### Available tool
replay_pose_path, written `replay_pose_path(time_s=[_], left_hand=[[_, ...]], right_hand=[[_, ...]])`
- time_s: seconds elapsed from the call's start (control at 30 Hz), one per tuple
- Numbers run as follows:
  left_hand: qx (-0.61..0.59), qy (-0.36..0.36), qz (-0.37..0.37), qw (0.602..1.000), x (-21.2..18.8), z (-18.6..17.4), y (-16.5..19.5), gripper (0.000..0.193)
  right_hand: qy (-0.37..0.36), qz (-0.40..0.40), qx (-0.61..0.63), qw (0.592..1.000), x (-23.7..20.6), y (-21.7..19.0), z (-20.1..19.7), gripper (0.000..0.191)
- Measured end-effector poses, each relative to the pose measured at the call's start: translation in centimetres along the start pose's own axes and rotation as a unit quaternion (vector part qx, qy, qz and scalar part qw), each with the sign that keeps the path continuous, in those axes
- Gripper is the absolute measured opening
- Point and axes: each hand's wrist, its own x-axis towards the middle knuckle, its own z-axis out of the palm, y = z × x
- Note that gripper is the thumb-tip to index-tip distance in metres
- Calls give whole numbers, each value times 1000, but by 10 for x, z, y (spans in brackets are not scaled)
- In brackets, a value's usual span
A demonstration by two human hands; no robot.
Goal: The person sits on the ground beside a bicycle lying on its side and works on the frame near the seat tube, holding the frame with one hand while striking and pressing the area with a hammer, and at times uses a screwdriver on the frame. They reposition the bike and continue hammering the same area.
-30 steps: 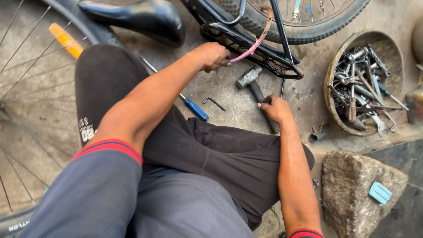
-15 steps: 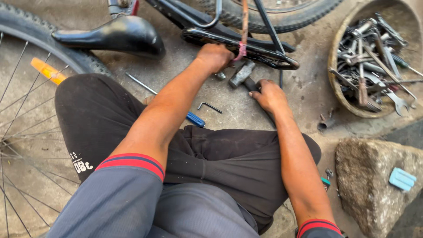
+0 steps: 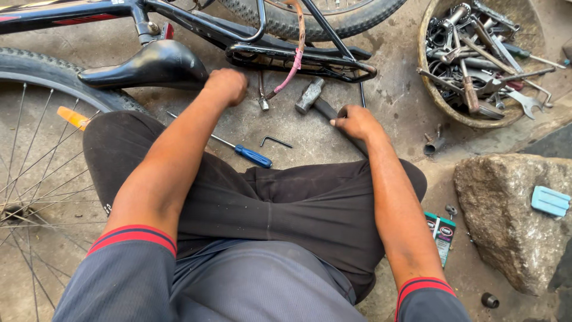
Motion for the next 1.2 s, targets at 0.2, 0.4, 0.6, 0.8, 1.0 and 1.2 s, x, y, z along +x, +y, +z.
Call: replay_pose_path(time_s=[0.2, 0.4, 0.6, 0.8, 1.0, 1.2], left_hand=[[-49, -119, 6, 992, -16, 58, 40, 115], [-198, -70, 185, 960, -30, 92, 129, 117], [-116, 195, 239, 944, -15, 89, 102, 16], [-254, 319, 169, 897, -6, 25, 37, 36], [-166, 466, 125, 860, -20, -19, 24, 44], [-111, 396, 18, 911, 7, -19, 2, 73]], right_hand=[[-27, -33, 6, 999, 9, -4, 4, 46], [-24, -39, 8, 999, 23, -3, 14, 46], [35, 13, 0, 999, 17, -3, 6, 46], [309, 103, 212, 921, -5, 4, -41, 36], [420, 155, 225, 866, -18, 64, -91, 32], [457, 156, -36, 875, 18, 191, -150, 40]])
